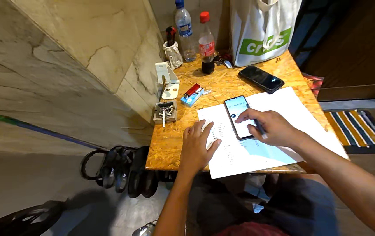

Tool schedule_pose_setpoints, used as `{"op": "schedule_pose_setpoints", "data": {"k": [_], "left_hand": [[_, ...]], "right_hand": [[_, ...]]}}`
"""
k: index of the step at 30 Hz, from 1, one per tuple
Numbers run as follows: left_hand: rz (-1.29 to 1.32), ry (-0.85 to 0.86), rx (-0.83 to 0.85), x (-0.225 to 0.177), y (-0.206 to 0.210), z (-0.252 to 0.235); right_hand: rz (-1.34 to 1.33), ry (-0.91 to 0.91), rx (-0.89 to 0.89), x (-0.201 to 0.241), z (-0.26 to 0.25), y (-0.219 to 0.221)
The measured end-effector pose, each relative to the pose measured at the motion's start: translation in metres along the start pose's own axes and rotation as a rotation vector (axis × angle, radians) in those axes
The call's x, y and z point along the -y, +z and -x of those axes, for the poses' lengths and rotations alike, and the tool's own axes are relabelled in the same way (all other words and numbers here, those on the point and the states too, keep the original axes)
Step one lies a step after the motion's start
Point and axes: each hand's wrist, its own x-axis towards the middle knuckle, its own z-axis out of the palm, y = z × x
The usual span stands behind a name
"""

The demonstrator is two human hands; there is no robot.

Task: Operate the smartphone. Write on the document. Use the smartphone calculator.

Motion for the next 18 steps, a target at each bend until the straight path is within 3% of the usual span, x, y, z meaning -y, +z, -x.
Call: {"op": "schedule_pose_setpoints", "data": {"k": [8, 13, 18], "left_hand": [[-0.011, 0.024, -0.029, 0.002, 0.002, 0.002], [-0.01, 0.034, -0.037, 0.002, 0.003, 0.003], [-0.002, 0.083, 0.013, 0.001, 0.003, 0.001]], "right_hand": [[0.054, 0.071, 0.105, -0.002, -0.015, -0.003], [-0.031, -0.035, -0.059, -0.005, 0.017, -0.005], [-0.018, 0.045, -0.105, -0.009, 0.027, -0.003]]}}
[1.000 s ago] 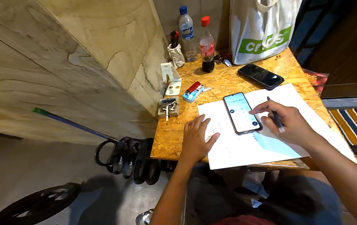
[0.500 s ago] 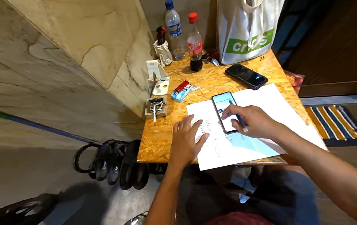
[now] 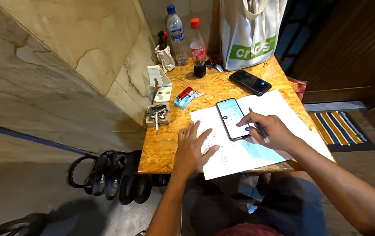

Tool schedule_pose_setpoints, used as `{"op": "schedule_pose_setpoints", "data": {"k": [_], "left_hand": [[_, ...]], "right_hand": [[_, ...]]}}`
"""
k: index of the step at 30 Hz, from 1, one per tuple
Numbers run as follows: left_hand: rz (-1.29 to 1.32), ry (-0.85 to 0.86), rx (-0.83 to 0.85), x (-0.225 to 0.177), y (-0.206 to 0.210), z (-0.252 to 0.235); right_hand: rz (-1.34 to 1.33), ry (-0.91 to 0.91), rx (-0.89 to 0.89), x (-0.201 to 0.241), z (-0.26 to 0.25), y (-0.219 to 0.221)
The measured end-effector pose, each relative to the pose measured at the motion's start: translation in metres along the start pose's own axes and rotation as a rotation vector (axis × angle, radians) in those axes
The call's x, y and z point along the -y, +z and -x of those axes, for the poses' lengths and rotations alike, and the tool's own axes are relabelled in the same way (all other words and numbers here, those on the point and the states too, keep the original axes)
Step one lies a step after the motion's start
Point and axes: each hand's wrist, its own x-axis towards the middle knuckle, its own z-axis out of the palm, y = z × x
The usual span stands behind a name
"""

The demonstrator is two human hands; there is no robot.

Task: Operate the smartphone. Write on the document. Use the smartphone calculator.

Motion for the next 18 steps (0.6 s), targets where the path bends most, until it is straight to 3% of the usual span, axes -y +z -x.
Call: {"op": "schedule_pose_setpoints", "data": {"k": [4, 14, 18], "left_hand": [[0.006, -0.015, 0.025, 0.001, -0.001, 0.001], [0.014, -0.162, -0.059, -0.001, -0.003, 0.003], [0.009, -0.183, -0.042, -0.001, -0.003, 0.003]], "right_hand": [[0.01, 0.05, 0.017, -0.007, -0.006, -0.003], [-0.042, 0.016, -0.175, -0.007, 0.007, -0.014], [-0.061, 0.013, -0.165, -0.005, -0.001, -0.014]]}}
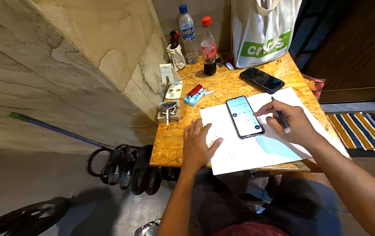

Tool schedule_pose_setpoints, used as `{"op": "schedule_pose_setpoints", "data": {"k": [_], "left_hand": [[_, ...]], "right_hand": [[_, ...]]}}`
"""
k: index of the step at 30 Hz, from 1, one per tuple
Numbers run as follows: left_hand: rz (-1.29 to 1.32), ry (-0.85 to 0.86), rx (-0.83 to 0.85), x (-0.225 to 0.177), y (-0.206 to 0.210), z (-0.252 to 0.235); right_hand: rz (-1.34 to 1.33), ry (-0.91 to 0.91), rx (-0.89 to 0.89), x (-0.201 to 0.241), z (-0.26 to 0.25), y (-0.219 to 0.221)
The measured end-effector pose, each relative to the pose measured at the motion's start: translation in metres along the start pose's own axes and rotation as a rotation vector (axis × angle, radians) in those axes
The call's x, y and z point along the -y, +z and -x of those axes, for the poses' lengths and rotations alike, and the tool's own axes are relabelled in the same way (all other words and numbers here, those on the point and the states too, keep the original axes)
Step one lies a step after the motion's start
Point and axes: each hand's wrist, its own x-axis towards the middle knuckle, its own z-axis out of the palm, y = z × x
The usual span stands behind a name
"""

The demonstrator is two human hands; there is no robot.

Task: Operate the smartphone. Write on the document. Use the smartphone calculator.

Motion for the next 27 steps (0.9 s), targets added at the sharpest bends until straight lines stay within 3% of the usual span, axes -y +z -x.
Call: {"op": "schedule_pose_setpoints", "data": {"k": [19, 27], "left_hand": [[-0.009, 0.019, 0.009, 0.0, 0.001, 0.0], [0.071, 0.138, -0.007, 0.003, 0.002, 0.001]], "right_hand": [[0.01, 0.029, 0.065, 0.004, -0.006, 0.011], [0.029, 0.053, 0.208, 0.01, -0.009, 0.015]]}}
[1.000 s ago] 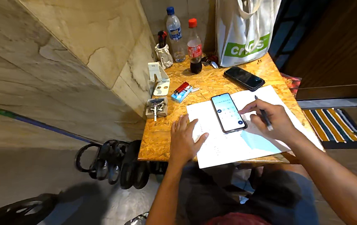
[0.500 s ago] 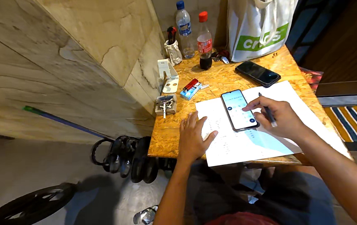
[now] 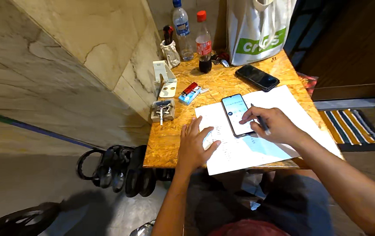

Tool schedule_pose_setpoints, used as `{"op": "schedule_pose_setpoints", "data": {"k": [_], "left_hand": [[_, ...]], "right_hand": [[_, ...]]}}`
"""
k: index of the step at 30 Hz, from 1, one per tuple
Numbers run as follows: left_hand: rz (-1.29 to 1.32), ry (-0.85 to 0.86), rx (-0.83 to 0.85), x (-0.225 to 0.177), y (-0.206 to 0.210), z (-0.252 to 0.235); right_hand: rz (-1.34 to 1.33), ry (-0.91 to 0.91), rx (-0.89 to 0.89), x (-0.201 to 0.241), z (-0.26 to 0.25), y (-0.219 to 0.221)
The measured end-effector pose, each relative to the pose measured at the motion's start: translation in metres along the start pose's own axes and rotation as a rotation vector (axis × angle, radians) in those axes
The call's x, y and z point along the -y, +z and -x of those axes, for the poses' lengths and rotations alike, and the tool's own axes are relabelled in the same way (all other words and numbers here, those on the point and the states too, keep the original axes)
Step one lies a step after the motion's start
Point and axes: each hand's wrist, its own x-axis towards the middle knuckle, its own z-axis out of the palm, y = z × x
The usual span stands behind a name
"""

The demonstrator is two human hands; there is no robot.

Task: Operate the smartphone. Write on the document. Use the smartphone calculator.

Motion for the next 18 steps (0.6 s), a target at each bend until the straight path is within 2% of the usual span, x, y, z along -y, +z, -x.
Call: {"op": "schedule_pose_setpoints", "data": {"k": [6, 11, 14, 16, 18], "left_hand": [[0.049, 0.082, -0.008, 0.002, 0.0, 0.001], [-0.016, -0.05, -0.04, 0.001, -0.002, 0.0], [-0.061, -0.127, -0.03, 0.0, -0.001, -0.002], [-0.067, -0.134, -0.023, -0.001, -0.001, -0.003], [-0.066, -0.112, -0.011, -0.001, -0.001, -0.003]], "right_hand": [[0.086, 0.018, 0.057, -0.001, -0.02, 0.0], [0.05, -0.092, -0.007, -0.002, -0.002, 0.0], [0.026, -0.094, 0.002, 0.0, 0.006, 0.002], [0.057, -0.088, -0.01, 0.003, -0.001, 0.004], [0.069, -0.064, 0.05, 0.006, -0.015, 0.005]]}}
